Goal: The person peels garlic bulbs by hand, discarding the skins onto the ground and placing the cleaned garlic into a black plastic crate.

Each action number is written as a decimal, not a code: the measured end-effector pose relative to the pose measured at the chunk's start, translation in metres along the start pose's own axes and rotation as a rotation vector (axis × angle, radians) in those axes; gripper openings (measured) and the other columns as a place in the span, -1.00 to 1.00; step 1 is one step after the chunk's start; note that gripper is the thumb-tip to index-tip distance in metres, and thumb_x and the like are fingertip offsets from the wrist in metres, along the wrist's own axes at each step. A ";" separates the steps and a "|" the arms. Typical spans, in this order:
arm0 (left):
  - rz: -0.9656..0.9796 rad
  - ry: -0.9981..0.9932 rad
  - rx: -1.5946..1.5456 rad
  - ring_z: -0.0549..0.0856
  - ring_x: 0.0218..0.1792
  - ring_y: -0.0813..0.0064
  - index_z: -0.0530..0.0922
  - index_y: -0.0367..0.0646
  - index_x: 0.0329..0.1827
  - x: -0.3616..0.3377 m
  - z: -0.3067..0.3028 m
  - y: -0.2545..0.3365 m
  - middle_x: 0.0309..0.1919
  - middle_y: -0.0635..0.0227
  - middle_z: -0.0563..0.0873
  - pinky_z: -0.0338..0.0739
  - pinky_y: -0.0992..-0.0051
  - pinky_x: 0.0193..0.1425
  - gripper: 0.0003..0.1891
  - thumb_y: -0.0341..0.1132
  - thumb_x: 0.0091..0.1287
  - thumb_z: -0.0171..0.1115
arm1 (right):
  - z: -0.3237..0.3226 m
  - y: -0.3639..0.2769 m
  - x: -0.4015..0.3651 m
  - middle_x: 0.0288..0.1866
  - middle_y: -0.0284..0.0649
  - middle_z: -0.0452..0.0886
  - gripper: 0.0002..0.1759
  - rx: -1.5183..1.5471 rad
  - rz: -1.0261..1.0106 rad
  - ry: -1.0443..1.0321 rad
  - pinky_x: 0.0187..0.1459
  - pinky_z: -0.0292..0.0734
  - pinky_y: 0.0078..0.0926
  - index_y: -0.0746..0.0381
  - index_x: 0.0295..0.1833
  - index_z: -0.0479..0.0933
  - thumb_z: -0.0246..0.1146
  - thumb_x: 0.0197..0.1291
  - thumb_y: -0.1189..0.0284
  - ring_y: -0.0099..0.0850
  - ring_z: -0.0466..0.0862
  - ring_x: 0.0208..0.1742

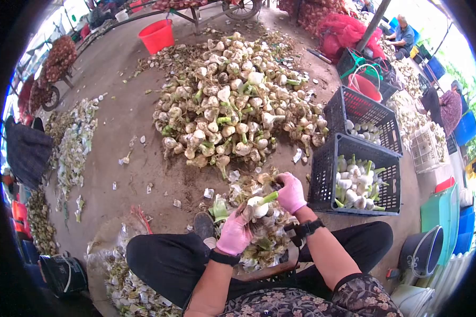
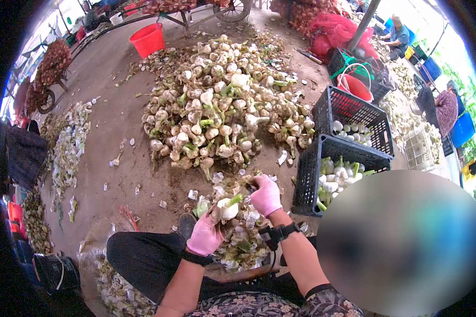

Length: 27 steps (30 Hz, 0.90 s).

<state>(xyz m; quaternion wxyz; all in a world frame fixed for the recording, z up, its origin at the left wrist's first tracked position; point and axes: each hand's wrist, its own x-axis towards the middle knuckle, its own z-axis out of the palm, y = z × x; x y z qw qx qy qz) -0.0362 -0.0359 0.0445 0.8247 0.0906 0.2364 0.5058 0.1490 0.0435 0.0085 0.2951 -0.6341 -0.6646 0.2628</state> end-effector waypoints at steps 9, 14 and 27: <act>0.073 0.041 0.087 0.63 0.02 0.35 0.27 -0.13 0.36 0.007 0.005 0.002 0.09 0.29 0.55 0.59 0.38 0.05 -0.52 -0.26 0.42 0.10 | -0.050 -0.045 -0.018 -0.10 -0.05 0.58 -0.61 0.081 -0.016 -0.173 0.04 0.46 -0.29 0.24 -0.04 0.58 0.25 -0.11 0.61 -0.05 0.56 0.01; 0.163 0.038 0.249 0.62 -0.03 0.48 0.29 -0.15 0.34 0.008 0.009 0.001 0.06 0.30 0.57 0.58 0.48 -0.02 -0.47 -0.18 0.37 0.19 | -0.045 -0.065 -0.036 -0.07 -0.13 0.56 -0.56 0.499 -0.019 -0.230 0.00 0.47 -0.45 0.31 -0.01 0.55 0.37 -0.12 0.61 -0.30 0.60 -0.07; 0.433 0.281 0.966 0.47 0.19 0.41 0.28 -0.35 0.29 0.002 -0.002 -0.006 0.14 0.15 0.53 0.29 0.47 0.32 -0.39 -0.50 0.14 0.25 | 0.026 -0.024 -0.025 -0.14 -0.18 0.62 -0.72 1.070 0.271 -0.210 -0.22 0.62 -0.39 0.36 0.01 0.48 0.18 0.19 0.48 -0.36 0.65 -0.17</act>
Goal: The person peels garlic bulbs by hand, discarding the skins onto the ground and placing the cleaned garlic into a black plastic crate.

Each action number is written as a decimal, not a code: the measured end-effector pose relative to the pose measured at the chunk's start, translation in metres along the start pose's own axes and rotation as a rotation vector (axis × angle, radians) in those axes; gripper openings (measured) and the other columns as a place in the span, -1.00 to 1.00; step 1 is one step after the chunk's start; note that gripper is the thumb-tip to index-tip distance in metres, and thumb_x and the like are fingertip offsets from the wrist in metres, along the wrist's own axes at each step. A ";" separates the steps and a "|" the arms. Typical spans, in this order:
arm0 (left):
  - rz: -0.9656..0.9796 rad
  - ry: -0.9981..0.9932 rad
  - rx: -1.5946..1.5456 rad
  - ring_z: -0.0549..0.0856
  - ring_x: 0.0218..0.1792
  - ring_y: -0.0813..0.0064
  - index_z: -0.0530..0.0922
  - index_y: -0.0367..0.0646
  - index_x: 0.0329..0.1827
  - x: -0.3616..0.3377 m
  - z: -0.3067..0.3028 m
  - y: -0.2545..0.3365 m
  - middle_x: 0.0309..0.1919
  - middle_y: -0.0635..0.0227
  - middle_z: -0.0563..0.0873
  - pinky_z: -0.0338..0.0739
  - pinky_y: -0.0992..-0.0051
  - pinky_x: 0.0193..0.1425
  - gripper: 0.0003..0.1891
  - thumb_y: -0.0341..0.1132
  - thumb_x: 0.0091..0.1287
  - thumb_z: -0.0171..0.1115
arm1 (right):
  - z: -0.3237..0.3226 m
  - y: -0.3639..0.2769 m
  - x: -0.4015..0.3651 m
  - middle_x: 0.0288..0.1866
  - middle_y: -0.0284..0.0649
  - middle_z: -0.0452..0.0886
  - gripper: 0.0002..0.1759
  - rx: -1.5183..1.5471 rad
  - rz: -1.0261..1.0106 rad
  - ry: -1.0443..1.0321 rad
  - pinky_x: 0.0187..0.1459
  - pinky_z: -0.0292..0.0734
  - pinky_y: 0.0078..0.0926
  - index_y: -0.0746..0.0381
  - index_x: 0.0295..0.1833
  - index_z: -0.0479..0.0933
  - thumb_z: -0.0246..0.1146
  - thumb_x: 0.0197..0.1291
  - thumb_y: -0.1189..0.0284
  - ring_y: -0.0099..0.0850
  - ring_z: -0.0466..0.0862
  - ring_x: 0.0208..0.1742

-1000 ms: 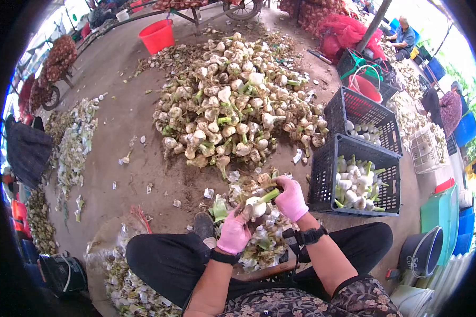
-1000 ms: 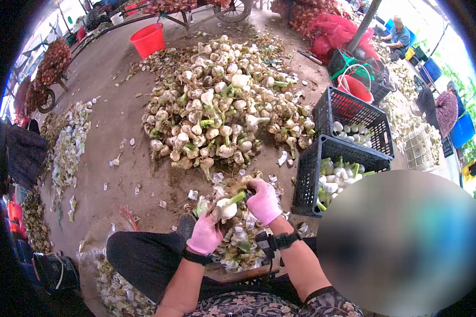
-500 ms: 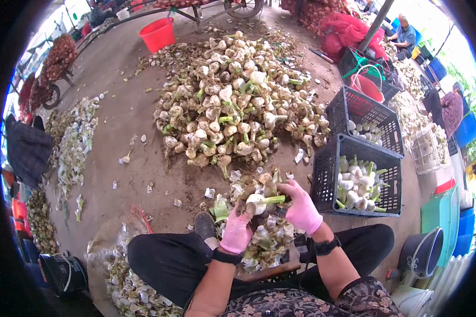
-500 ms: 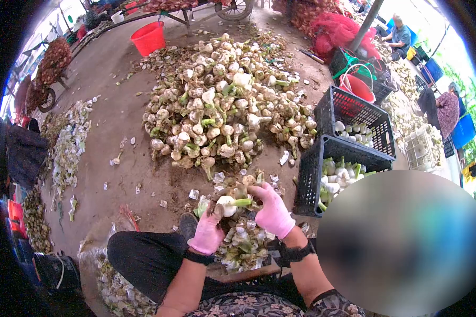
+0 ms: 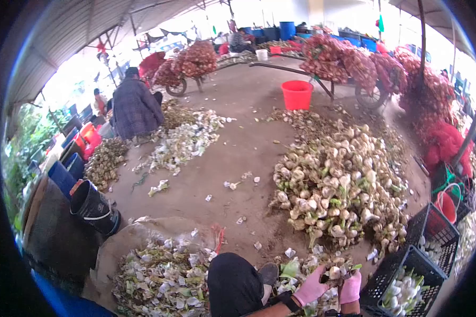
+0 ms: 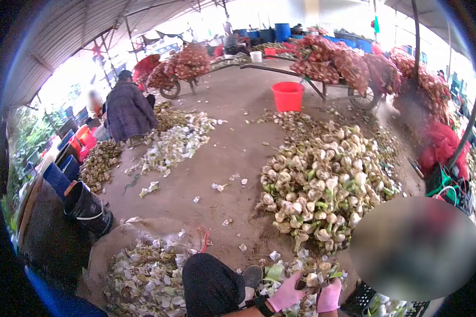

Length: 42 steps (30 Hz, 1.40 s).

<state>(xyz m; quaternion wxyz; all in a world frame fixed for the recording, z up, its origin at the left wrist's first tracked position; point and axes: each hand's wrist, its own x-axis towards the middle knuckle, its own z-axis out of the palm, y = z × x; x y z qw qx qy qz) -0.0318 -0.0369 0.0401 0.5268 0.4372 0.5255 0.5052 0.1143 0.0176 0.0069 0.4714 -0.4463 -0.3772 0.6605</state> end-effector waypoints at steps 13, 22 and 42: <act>-0.056 -0.038 -0.218 0.56 -0.05 0.53 0.31 -0.36 0.27 0.007 -0.006 -0.037 0.02 0.22 0.59 0.44 0.54 0.12 -0.42 -0.45 0.17 0.26 | -0.008 -0.015 -0.004 -0.29 -0.27 0.63 -0.87 -0.193 0.012 -0.109 -0.23 0.54 -0.53 0.34 -0.18 0.55 0.23 0.18 0.53 -0.47 0.61 -0.30; -0.167 -0.137 -0.429 0.49 0.12 0.56 0.27 -0.37 0.32 0.003 -0.015 0.001 0.18 0.32 0.50 0.36 0.55 0.25 -0.39 -0.21 0.32 0.26 | -0.005 -0.021 0.001 -0.37 -0.28 0.65 -0.86 -0.213 -0.059 -0.101 -0.34 0.56 -0.52 0.35 -0.26 0.57 0.29 0.14 0.48 -0.47 0.63 -0.39; -0.290 -0.217 -0.658 0.56 0.03 0.65 0.38 -0.25 0.26 0.002 -0.009 -0.017 0.06 0.47 0.59 0.45 0.57 0.12 -0.59 -0.19 0.46 0.04 | 0.002 -0.026 -0.001 -0.27 -0.24 0.63 -0.62 -0.305 -0.218 -0.107 -0.18 0.53 -0.55 0.39 -0.04 0.49 -0.01 -0.01 0.80 -0.46 0.61 -0.29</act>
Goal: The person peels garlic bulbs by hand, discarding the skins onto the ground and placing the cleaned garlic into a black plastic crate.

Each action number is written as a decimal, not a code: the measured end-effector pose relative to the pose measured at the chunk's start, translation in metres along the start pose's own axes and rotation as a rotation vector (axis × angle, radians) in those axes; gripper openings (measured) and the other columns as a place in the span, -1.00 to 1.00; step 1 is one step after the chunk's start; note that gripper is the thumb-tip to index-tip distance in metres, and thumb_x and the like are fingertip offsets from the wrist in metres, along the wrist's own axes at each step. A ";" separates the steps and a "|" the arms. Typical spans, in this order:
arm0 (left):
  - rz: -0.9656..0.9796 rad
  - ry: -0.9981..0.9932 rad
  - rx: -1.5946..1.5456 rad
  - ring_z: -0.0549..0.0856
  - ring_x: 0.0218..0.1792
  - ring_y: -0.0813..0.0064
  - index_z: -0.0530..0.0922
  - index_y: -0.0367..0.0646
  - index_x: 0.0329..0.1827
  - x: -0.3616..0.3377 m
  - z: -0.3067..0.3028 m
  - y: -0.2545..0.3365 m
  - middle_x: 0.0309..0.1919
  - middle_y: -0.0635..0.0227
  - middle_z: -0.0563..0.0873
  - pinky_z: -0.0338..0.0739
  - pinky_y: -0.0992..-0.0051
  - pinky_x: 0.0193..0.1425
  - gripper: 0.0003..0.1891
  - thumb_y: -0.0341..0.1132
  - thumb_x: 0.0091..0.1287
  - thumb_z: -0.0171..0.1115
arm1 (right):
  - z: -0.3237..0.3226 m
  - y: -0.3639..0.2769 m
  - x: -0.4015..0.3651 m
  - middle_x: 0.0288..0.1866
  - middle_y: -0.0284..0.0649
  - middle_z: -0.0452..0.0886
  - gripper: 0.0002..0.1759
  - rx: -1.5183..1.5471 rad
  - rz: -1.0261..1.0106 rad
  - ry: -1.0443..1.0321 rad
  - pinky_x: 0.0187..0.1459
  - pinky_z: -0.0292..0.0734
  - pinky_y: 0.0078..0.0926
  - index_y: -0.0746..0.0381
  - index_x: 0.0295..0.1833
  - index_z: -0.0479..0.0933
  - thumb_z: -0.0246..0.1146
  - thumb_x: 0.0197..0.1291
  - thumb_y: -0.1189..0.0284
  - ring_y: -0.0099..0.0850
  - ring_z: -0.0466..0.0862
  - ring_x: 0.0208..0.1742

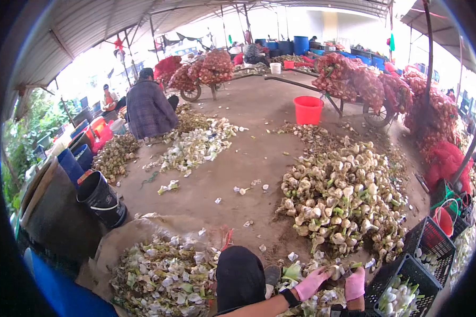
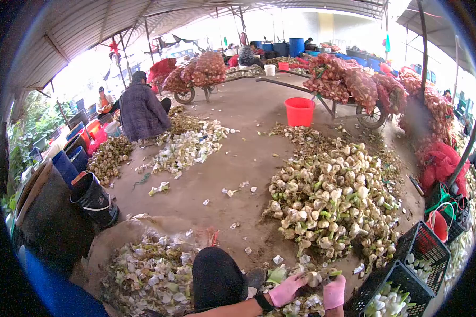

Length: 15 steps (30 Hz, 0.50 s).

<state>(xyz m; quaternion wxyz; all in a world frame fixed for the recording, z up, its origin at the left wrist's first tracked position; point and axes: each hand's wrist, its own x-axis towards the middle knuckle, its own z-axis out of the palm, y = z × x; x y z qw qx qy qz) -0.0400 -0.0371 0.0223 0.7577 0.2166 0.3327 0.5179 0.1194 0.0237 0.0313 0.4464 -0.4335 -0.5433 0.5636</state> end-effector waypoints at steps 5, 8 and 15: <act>0.017 -0.021 -0.292 0.65 -0.07 0.55 0.43 -0.21 0.19 0.003 -0.005 -0.009 -0.02 0.39 0.64 0.56 0.52 0.06 -0.68 -0.25 0.47 0.02 | 0.003 -0.019 -0.004 -0.28 -0.22 0.67 -0.73 -0.121 0.079 -0.090 -0.16 0.51 -0.58 0.38 -0.09 0.55 0.13 0.04 0.71 -0.51 0.62 -0.26; -0.010 -0.038 -0.307 0.68 -0.10 0.49 0.45 -0.20 0.17 0.003 -0.011 -0.009 -0.06 0.36 0.66 0.59 0.46 0.02 -0.67 -0.21 0.46 0.03 | 0.011 -0.034 -0.007 -0.30 -0.22 0.69 -0.77 -0.213 0.095 -0.108 -0.18 0.52 -0.59 0.37 -0.13 0.59 0.24 0.04 0.64 -0.53 0.63 -0.28; -0.227 -0.146 -0.399 0.70 -0.22 0.50 0.52 -0.14 0.09 0.011 -0.032 -0.022 -0.14 0.35 0.70 0.60 0.49 -0.14 -0.59 -0.01 0.44 0.01 | 0.011 -0.029 -0.010 -0.36 -0.22 0.70 -0.79 -0.416 -0.045 -0.037 -0.25 0.53 -0.58 0.39 -0.17 0.63 0.32 0.02 0.60 -0.54 0.63 -0.35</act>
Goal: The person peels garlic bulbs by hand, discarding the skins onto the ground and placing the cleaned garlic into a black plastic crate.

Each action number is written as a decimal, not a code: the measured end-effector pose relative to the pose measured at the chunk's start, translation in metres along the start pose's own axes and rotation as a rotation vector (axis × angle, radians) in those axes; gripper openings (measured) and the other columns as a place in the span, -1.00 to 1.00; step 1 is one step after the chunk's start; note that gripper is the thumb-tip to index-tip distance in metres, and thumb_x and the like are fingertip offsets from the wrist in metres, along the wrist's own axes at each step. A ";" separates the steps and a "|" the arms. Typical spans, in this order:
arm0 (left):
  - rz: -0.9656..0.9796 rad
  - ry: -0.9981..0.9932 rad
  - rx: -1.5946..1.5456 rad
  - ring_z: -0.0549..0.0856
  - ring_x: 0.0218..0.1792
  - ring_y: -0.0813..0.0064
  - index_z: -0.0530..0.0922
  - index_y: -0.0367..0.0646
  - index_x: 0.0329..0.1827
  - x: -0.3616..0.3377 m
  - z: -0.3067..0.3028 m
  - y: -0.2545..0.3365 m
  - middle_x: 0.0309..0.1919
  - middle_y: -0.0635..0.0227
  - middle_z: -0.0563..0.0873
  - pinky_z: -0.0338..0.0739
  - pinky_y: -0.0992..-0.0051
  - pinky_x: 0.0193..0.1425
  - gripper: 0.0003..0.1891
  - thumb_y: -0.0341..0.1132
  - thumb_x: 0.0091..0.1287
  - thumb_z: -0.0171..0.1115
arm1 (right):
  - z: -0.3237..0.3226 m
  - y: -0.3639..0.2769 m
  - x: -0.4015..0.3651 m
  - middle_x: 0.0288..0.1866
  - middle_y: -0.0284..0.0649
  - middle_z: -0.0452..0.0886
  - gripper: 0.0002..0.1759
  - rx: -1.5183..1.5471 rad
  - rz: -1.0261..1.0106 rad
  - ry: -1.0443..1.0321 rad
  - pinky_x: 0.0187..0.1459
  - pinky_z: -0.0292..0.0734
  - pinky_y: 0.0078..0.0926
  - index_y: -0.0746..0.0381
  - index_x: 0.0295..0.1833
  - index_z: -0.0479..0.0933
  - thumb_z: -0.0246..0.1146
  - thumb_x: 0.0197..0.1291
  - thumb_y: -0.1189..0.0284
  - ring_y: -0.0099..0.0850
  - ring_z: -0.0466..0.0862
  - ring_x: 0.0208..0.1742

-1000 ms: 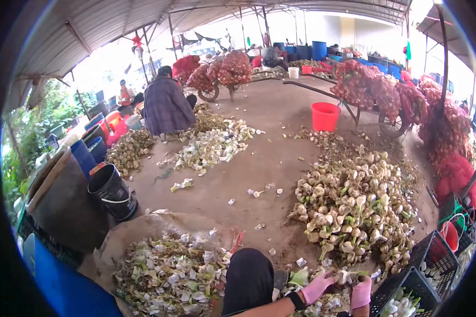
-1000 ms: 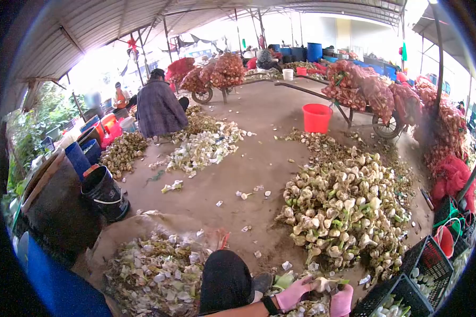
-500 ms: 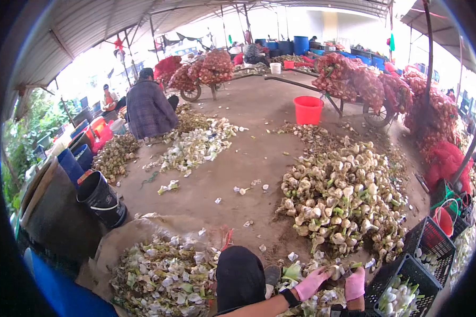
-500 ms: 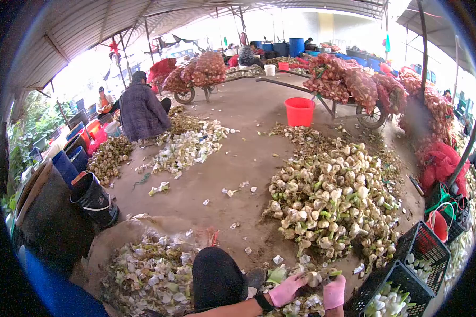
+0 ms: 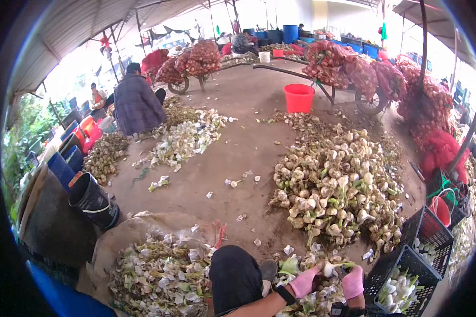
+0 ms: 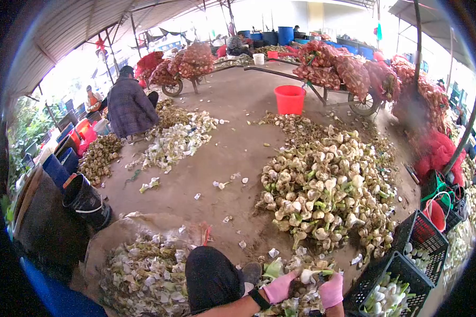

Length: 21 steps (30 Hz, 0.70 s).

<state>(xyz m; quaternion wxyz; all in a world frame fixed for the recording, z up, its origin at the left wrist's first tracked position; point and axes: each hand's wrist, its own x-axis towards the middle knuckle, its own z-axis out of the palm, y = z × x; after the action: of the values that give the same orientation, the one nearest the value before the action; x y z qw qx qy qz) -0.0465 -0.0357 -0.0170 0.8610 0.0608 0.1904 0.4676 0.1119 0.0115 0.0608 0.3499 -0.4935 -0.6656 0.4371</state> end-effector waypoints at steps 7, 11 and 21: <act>0.456 0.220 0.414 0.57 -0.01 0.55 0.36 -0.29 0.24 -0.012 0.033 -0.012 0.01 0.32 0.60 0.47 0.53 0.13 -0.50 -0.49 0.24 0.31 | -0.004 0.027 -0.013 -0.24 -0.26 0.69 -0.77 0.272 0.220 0.072 -0.14 0.53 -0.54 0.36 -0.12 0.62 0.15 0.11 0.64 -0.50 0.64 -0.25; 0.481 0.295 0.804 0.58 0.08 0.41 0.20 -0.30 0.35 -0.025 0.059 0.011 0.08 0.15 0.55 0.46 0.50 0.21 -0.47 -0.48 0.34 0.15 | 0.002 0.002 -0.014 -0.32 -0.16 0.70 -0.70 0.095 0.137 0.045 -0.16 0.53 -0.49 0.36 -0.17 0.63 0.08 0.00 0.74 -0.42 0.65 -0.29; 0.537 0.336 0.737 0.57 0.01 0.53 0.32 -0.30 0.24 -0.017 0.059 0.008 0.05 0.29 0.55 0.52 0.54 0.10 -0.49 -0.71 0.19 0.14 | 0.002 0.010 -0.013 -0.36 -0.02 0.66 -0.68 -0.197 0.038 0.087 -0.22 0.52 -0.38 0.27 -0.17 0.63 0.22 -0.15 0.64 -0.19 0.67 -0.32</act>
<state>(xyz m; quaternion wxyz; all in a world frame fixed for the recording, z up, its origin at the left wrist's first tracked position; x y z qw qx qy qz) -0.0386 -0.0414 0.0438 0.5883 0.3323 0.4574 0.5781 0.1170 -0.0006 0.0502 0.3200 -0.5564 -0.6801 0.3543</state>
